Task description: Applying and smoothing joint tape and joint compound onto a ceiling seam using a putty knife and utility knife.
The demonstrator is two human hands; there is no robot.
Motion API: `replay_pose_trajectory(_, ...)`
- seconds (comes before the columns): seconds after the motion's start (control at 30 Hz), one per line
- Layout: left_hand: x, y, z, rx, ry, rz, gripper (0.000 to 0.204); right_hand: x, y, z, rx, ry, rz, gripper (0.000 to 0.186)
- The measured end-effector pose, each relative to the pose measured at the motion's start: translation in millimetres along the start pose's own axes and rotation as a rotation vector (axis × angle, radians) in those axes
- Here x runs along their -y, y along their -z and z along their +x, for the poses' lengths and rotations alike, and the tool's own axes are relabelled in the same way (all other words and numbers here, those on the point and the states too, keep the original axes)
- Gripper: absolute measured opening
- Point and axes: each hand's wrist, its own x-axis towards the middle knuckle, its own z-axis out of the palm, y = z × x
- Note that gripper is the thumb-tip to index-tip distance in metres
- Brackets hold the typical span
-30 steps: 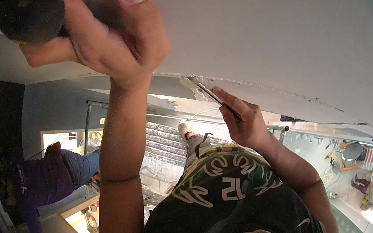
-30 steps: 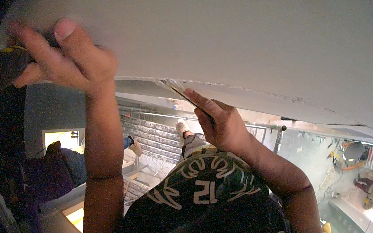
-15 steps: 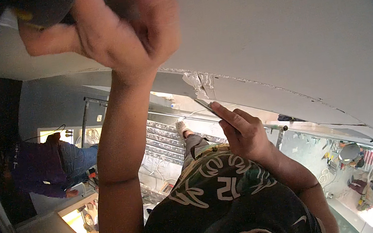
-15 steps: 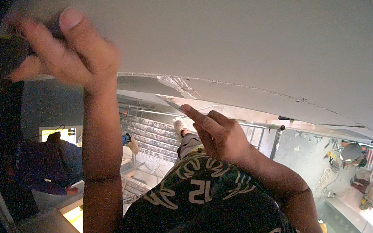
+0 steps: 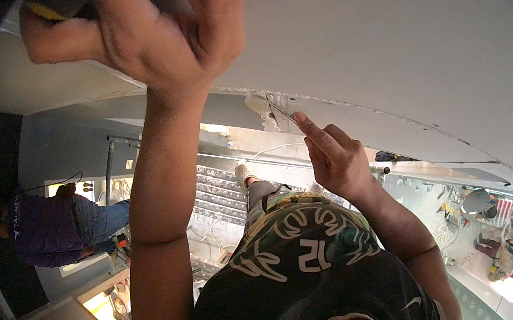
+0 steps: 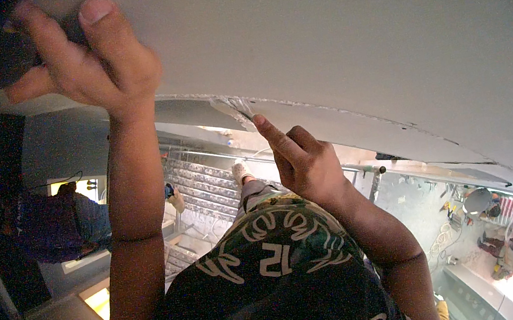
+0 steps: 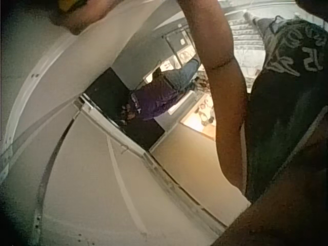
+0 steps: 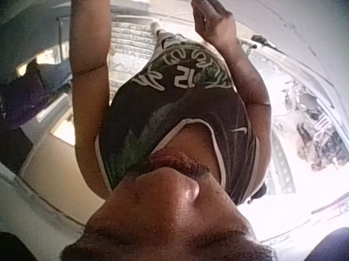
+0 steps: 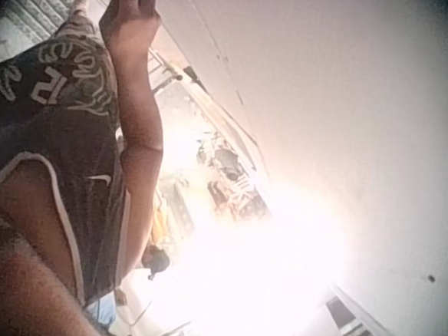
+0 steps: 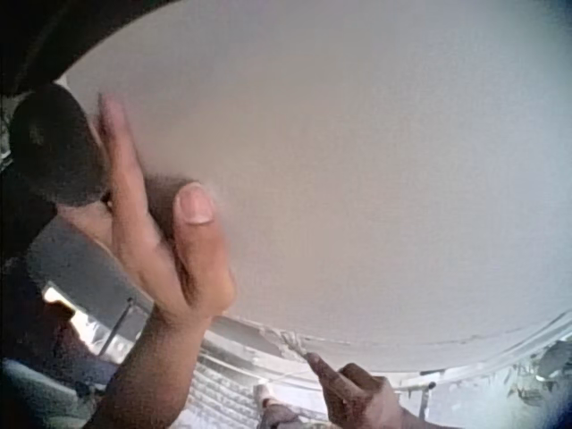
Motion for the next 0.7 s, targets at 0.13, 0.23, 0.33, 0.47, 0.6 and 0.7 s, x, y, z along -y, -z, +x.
replay_pose_trajectory(0.13, -14.6, -26.5, 3.2, -0.279, 0.151, -0.225, 0.071, -0.7, -7.2, -0.1, -0.013, 0.0, 0.018, 0.057)
replay_pose_trajectory(0.23, -1.8, -24.1, -1.6, -0.197, -0.001, -0.252, 0.069, 16.3, 19.7, 10.1, 0.042, -0.087, 0.032, 0.055)
replay_pose_trajectory(0.33, 4.4, -7.8, -4.5, -0.06, -0.035, -0.017, 0.067, 11.3, 32.3, -4.1, 0.197, -0.144, -0.02, 0.053)
replay_pose_trajectory(0.47, -16.6, -18.2, 0.8, -0.176, 0.108, -0.34, 0.067, 18.5, 33.6, -14.2, 0.163, -0.14, 0.021, 0.054)
replay_pose_trajectory(0.6, -24.7, -22.7, 3.6, -0.255, 0.204, -0.36, 0.067, 14.9, 20.5, -0.1, 0.066, -0.099, 0.043, 0.057)
replay_pose_trajectory(0.7, -19.9, -12.3, 0.1, -0.191, 0.213, -0.37, 0.066, 14.1, 14.1, -2.1, 0.065, -0.105, 0.036, 0.057)
